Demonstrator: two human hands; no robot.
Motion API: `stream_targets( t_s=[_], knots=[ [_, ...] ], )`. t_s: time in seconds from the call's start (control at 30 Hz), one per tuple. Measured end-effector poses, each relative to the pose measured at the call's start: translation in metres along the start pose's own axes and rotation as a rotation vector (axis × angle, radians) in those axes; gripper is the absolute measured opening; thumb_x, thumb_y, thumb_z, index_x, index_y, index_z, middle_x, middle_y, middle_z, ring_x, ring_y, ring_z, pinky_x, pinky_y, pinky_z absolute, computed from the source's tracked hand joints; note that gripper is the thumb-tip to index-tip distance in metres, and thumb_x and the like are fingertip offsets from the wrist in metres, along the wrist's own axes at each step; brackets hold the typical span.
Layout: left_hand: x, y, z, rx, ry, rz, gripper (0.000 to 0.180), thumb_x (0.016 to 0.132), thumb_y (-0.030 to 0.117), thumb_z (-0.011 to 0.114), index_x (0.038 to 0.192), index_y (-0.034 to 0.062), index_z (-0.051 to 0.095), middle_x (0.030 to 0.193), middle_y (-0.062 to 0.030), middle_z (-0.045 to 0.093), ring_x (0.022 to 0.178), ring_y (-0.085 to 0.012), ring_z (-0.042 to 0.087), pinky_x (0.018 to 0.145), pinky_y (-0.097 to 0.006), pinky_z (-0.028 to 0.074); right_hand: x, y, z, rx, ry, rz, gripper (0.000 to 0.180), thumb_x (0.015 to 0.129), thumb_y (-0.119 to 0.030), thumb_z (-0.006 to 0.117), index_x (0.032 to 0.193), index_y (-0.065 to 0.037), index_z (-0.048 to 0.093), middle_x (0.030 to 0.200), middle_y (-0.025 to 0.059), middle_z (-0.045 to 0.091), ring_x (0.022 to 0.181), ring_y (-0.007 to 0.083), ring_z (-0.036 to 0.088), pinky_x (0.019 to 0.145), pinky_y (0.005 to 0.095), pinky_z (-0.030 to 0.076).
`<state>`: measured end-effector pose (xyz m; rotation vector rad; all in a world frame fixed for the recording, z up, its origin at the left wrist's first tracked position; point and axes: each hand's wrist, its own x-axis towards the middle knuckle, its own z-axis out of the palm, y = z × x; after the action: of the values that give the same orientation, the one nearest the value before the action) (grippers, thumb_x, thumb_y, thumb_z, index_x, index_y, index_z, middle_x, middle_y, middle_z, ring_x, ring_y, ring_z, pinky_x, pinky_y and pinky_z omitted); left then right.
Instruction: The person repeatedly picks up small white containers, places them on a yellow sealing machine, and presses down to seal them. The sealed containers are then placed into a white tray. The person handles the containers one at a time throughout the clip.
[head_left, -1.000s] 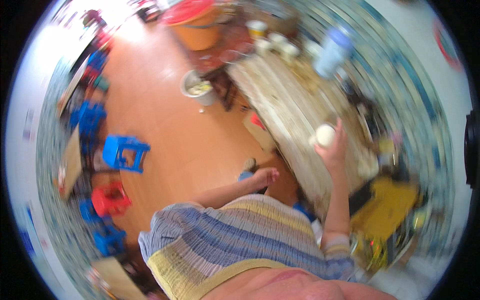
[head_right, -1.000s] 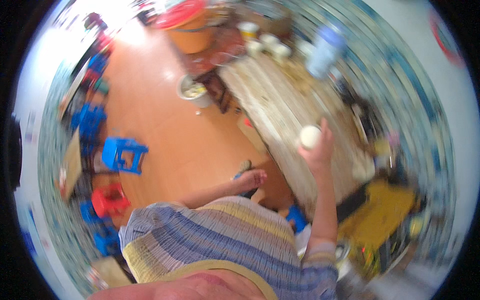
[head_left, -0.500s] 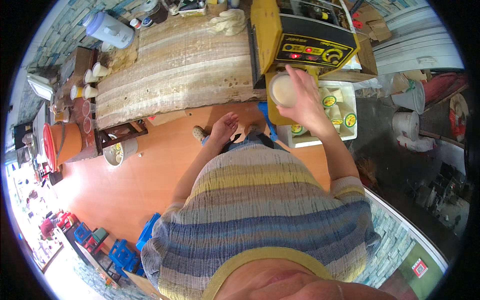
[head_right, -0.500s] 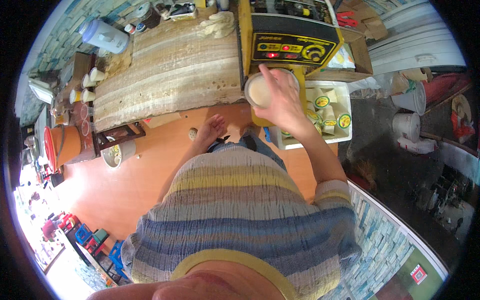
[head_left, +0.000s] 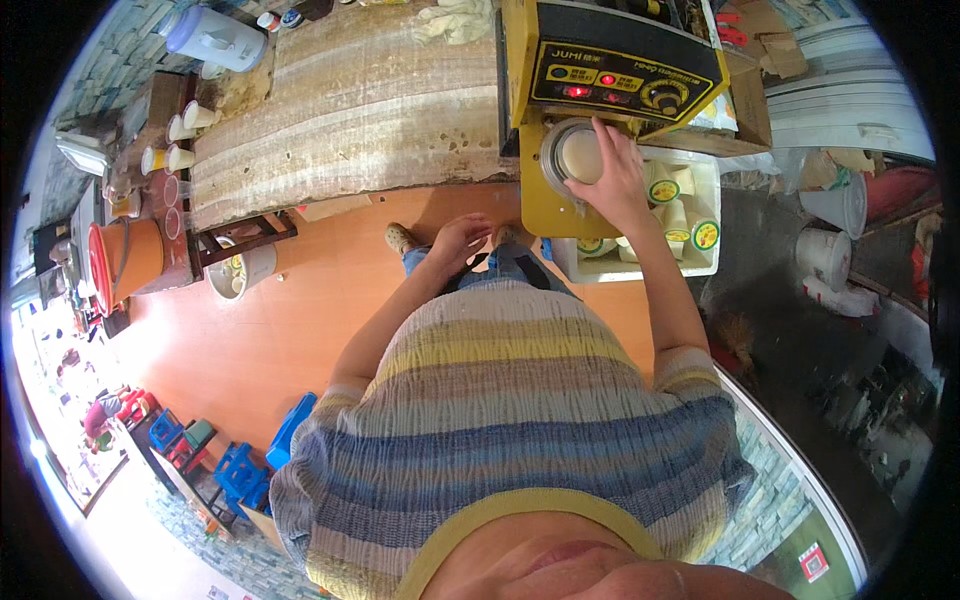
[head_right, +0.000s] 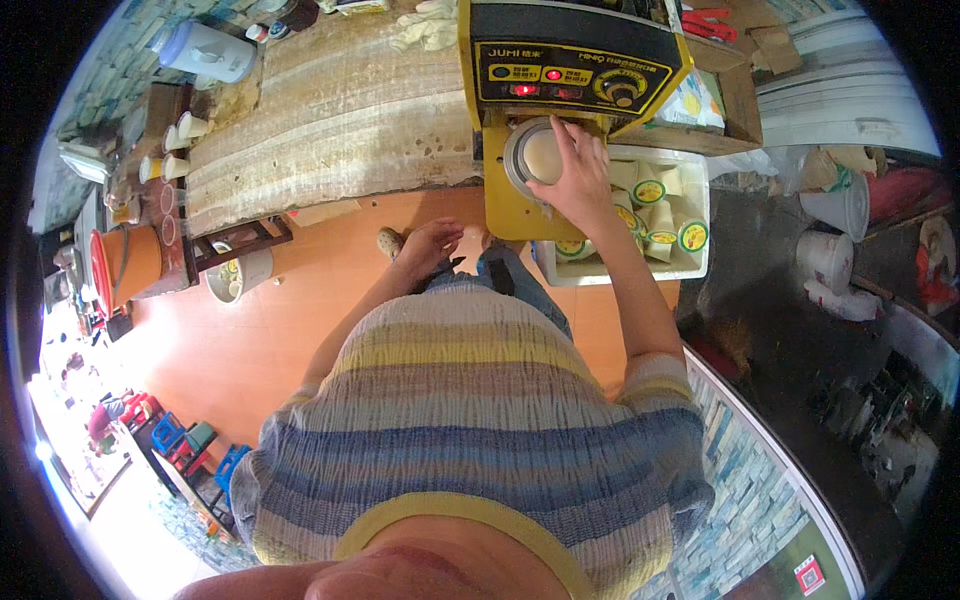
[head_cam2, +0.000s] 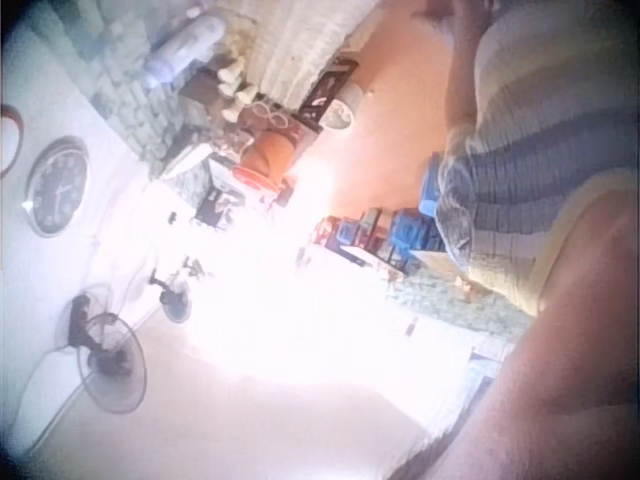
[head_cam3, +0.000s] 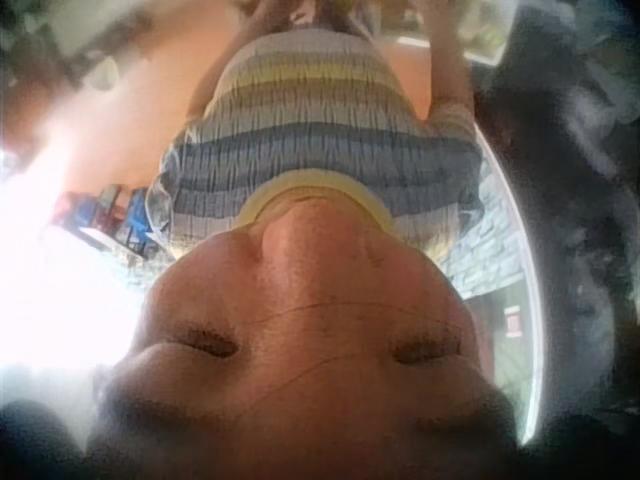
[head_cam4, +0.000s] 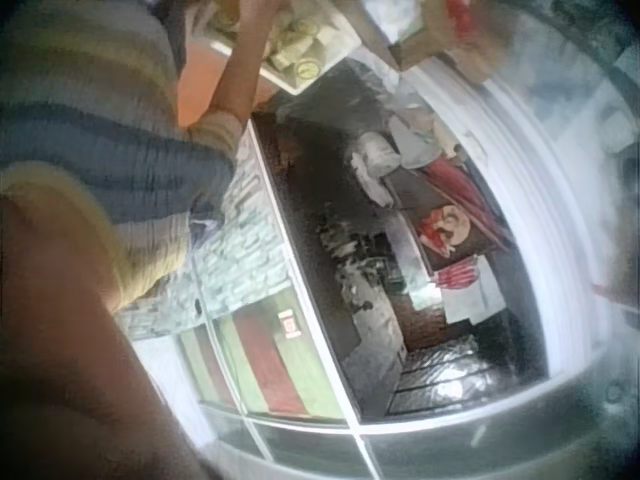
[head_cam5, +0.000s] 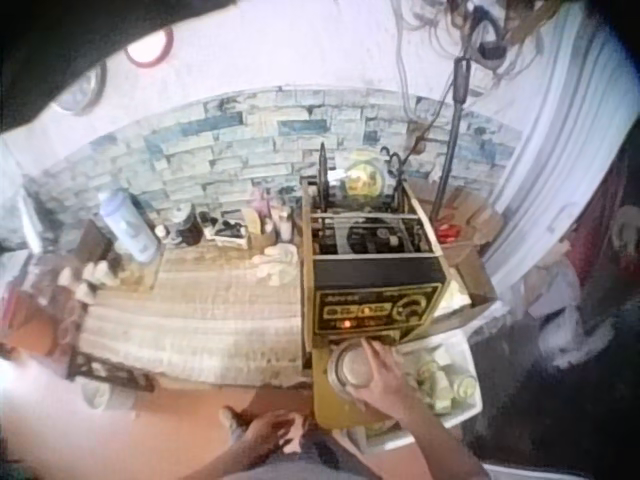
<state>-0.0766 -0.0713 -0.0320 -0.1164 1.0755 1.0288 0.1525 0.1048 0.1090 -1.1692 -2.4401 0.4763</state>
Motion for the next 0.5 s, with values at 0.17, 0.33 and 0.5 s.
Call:
stream_targets(
  t_s=[0.17, 0.33, 0.5],
  knots=[
    [-0.004, -0.003, 0.034, 0.532, -0.161, 0.08, 0.023, 0.088, 0.013, 0.055, 0.109, 0.0026, 0.057, 0.103, -0.0066, 0.062, 0.094, -0.0143, 0.057, 0.082, -0.028, 0.046, -0.002, 0.013, 0.017, -0.038, 0.044, -0.027, 0.1, 0.058, -0.031, 0.082, 0.141, -0.011, 0.029, 0.124, 0.0139, 0.045, 0.108, 0.0343, 0.045, 0.095, 0.0464, 0.035],
    [0.0, -0.008, 0.073, 0.854, -0.349, 0.183, 0.029, 0.083, 0.014, 0.063, 0.107, -0.0032, 0.06, 0.103, -0.0067, 0.064, 0.092, -0.014, 0.058, 0.081, -0.027, 0.045, -0.009, 0.023, 0.027, -0.006, 0.043, -0.028, 0.104, 0.059, -0.032, 0.082, 0.141, -0.003, 0.024, 0.129, 0.0168, 0.044, 0.116, 0.0356, 0.04, 0.099, 0.0455, 0.032],
    [0.012, -0.028, 0.091, 0.781, -0.39, 0.29, 0.026, 0.083, 0.013, 0.065, 0.104, -0.001, 0.061, 0.099, -0.0061, 0.064, 0.09, -0.0151, 0.059, 0.081, -0.029, 0.046, -0.012, 0.025, 0.029, -0.025, 0.079, -0.073, 0.104, 0.061, -0.032, 0.082, 0.139, 0.002, 0.023, 0.131, 0.0191, 0.042, 0.123, 0.0349, 0.036, 0.101, 0.0442, 0.031]
  ],
)
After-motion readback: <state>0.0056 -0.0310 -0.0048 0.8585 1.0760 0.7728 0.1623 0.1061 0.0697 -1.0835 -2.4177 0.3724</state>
